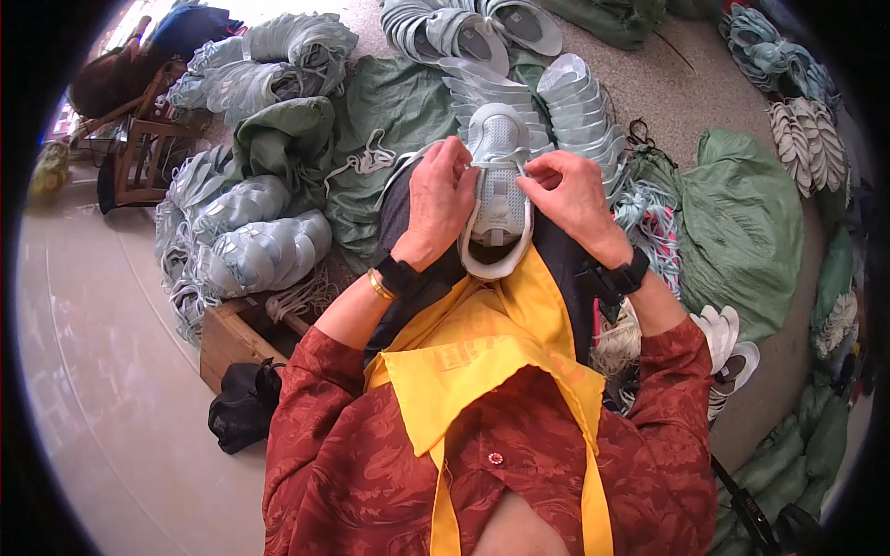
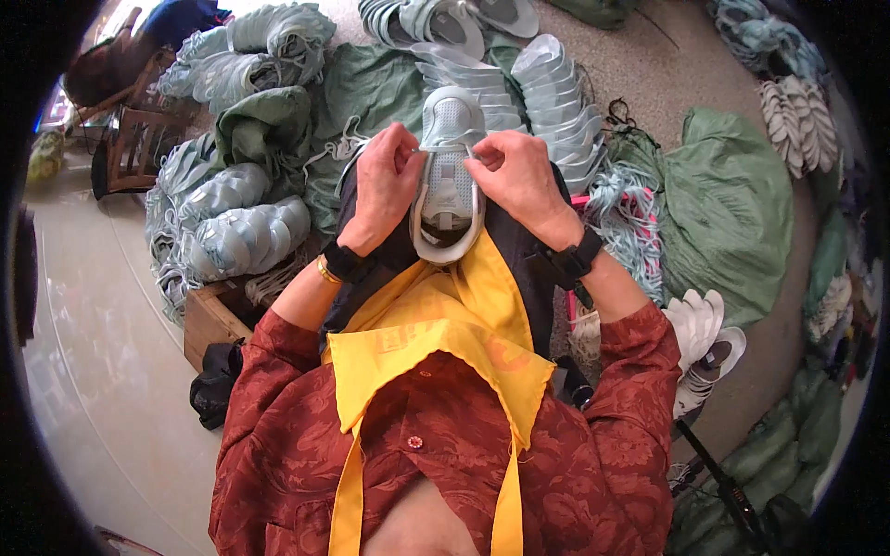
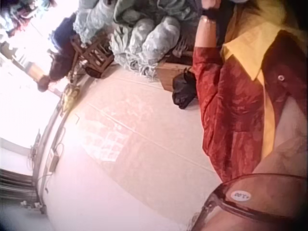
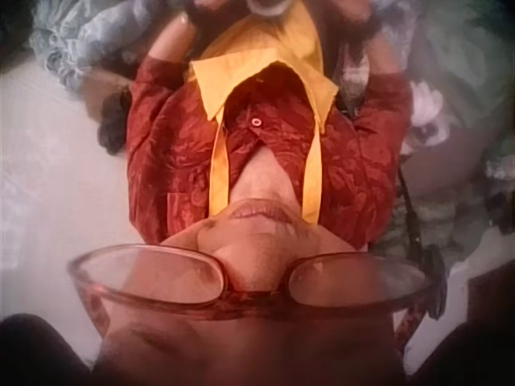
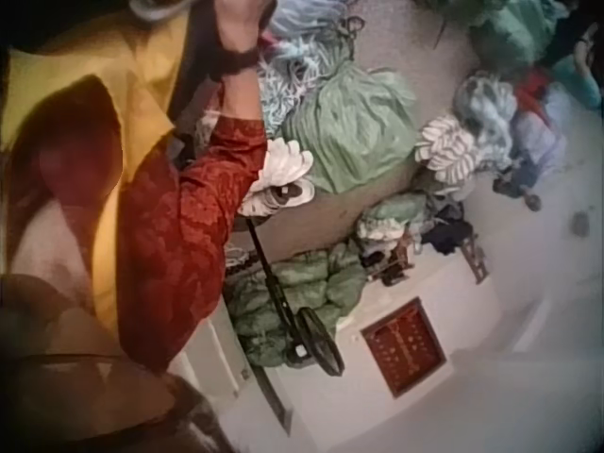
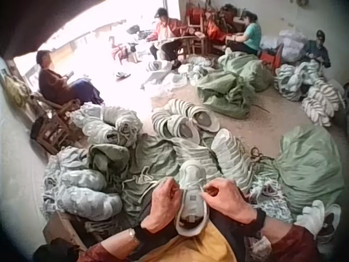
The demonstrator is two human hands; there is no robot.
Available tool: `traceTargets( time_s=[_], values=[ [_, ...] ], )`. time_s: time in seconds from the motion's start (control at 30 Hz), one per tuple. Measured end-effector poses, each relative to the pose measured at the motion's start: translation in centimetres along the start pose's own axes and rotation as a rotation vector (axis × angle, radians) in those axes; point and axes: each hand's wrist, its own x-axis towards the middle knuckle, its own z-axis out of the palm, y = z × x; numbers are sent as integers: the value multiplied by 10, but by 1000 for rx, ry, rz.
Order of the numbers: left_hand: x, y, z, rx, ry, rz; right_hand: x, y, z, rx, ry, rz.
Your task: The person sits on the floor and laces a white sneaker resting on their lap. They thread the laces through the eyelets, pull them tight, and tie a bow knot to secure the shoe.
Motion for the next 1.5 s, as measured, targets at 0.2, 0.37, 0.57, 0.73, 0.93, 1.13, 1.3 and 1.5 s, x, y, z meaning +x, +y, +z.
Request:
traceTargets(
  time_s=[0.2,0.37,0.57,0.73,0.93,1.13,1.3,1.5],
  values=[
    [-2,-2,0,31,-46,30,1,-5,-1,-41,-31,31],
    [-4,7,-7,12,-110,27,0,-12,-2,-227,-68,-136],
    [-4,-2,-8,71,-160,65,4,-16,5,-554,-186,-262],
    [-8,-3,-2,65,-115,118,3,-22,4,-672,-161,-292],
    [-9,-3,-4,-25,-194,28,8,-24,9,-428,-35,-395],
    [-10,-4,-3,-85,-149,0,9,-36,16,-94,-130,-235],
    [-10,-9,1,-101,-75,69,21,-25,35,-234,-151,-250],
    [-7,-4,-5,-111,-64,75,21,-26,24,-260,-171,-270]
  ],
)
